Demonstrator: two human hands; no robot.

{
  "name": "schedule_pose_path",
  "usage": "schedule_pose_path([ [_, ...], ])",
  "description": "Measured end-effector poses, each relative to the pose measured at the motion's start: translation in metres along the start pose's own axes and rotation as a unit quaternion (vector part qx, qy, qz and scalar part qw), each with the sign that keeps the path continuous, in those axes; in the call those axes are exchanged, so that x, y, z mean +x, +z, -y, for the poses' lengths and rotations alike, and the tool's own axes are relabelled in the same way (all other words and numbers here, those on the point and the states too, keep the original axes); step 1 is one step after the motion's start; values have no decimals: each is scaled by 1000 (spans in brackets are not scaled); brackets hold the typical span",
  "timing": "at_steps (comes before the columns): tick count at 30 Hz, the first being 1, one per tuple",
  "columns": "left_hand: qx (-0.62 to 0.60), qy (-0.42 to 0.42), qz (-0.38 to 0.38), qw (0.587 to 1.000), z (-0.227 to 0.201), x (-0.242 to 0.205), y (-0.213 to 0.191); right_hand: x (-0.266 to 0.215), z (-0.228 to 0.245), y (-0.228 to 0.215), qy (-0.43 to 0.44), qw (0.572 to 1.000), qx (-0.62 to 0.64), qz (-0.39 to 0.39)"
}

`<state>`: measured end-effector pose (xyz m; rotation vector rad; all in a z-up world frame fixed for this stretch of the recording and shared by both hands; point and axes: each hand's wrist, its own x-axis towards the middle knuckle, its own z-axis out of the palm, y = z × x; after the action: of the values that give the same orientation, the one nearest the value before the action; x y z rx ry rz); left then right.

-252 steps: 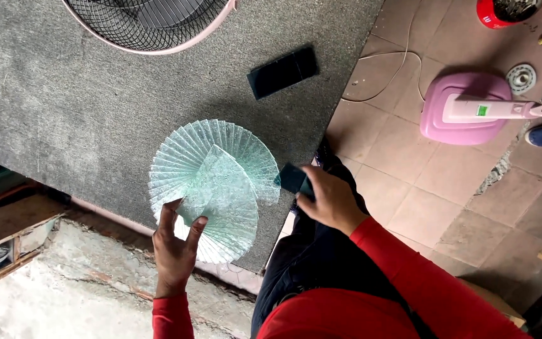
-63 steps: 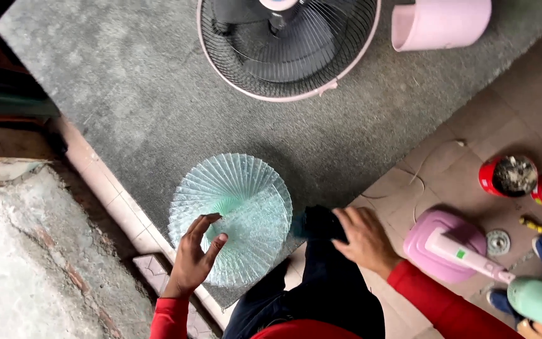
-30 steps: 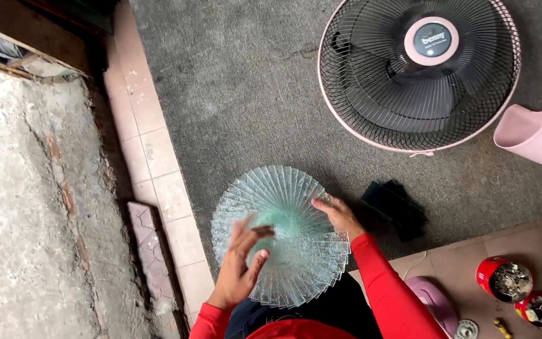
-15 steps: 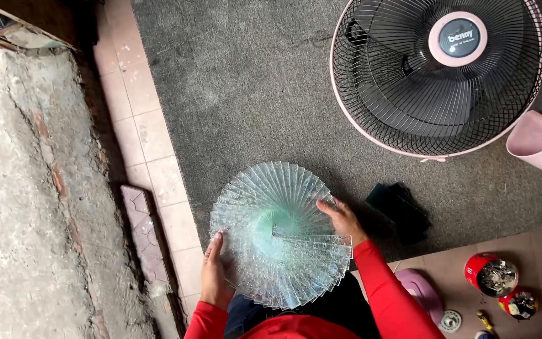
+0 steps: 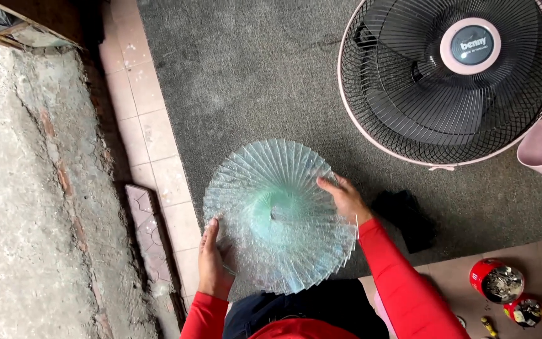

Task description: Carefully fanning out glass plates into a spiral and attempting to balance a smartphone on top.

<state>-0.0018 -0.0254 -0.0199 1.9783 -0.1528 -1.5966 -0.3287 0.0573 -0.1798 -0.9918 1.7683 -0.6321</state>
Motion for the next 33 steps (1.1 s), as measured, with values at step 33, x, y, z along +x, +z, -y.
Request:
schedule_pose_path([
  [33,524,609,328,497,-51,-51,87,46,84,-39,137,949,282,40],
])
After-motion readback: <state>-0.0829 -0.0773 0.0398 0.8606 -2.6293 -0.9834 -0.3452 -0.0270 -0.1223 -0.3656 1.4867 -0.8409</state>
